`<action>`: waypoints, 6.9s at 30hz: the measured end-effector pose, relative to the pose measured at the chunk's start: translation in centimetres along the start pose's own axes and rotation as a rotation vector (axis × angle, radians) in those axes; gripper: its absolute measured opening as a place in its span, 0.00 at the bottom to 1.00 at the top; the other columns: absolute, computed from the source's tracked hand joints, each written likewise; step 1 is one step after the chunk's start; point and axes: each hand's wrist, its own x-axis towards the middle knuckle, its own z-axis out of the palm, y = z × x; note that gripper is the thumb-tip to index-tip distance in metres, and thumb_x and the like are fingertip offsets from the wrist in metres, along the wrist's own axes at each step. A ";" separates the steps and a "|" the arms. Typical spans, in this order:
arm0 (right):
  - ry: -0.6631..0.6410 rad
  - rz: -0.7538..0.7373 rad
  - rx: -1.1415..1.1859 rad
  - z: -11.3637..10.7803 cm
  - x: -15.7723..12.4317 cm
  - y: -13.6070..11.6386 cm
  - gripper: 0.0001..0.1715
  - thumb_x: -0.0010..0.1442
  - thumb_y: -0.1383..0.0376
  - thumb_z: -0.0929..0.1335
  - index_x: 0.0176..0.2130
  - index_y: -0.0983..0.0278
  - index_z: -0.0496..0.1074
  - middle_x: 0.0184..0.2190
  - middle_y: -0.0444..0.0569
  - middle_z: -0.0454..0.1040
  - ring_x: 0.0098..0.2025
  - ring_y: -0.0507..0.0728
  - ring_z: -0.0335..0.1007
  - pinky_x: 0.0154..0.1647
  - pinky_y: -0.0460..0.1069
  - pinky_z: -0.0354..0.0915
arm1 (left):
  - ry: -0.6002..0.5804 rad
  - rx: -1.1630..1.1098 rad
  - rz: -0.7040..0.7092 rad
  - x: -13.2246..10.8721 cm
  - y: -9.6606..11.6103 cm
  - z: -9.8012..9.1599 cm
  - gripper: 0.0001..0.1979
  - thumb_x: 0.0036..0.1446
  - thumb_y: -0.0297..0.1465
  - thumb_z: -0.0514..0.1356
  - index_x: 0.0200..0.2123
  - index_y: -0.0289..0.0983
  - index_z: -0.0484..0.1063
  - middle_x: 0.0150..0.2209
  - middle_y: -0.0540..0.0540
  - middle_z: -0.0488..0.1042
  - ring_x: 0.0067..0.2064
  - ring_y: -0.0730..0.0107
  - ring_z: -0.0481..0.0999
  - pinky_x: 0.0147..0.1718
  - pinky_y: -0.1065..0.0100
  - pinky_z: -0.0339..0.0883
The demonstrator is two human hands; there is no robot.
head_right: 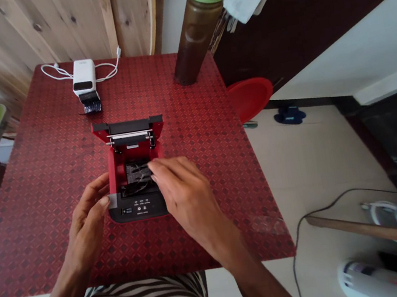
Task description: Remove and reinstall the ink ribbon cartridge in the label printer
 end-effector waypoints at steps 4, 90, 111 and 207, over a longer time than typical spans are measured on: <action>-0.282 -0.099 -0.164 1.6 4.3 0.9 0.15 0.77 0.76 0.69 0.53 0.63 0.84 0.49 0.54 0.89 0.52 0.64 0.82 0.56 0.59 0.79 | 0.086 0.072 0.094 0.6 -1.7 -0.1 0.25 0.78 0.51 0.60 0.65 0.42 0.80 0.65 0.39 0.82 0.67 0.44 0.80 0.69 0.46 0.70; -0.208 0.622 0.452 1.1 -2.1 9.0 0.19 0.66 0.61 0.74 0.56 0.60 0.80 0.52 0.54 0.88 0.45 0.61 0.86 0.49 0.59 0.80 | 0.141 0.428 0.205 1.3 -2.2 -0.5 0.26 0.79 0.52 0.55 0.62 0.41 0.80 0.53 0.42 0.87 0.56 0.49 0.84 0.59 0.50 0.77; -0.170 0.582 0.452 -5.3 -3.6 3.4 0.14 0.71 0.58 0.71 0.55 0.52 0.79 0.52 0.51 0.86 0.54 0.67 0.85 0.55 0.62 0.81 | 0.131 0.417 0.165 1.0 -2.0 -0.3 0.26 0.79 0.52 0.56 0.63 0.42 0.80 0.58 0.41 0.86 0.58 0.48 0.84 0.60 0.49 0.76; 0.041 -0.117 -0.075 -0.1 -3.3 -2.7 0.28 0.74 0.77 0.72 0.69 0.63 0.75 0.57 0.54 0.90 0.57 0.62 0.87 0.57 0.57 0.80 | -0.066 0.002 -0.019 3.6 1.8 -0.2 0.37 0.63 0.43 0.76 0.71 0.42 0.72 0.71 0.35 0.79 0.73 0.41 0.78 0.72 0.42 0.72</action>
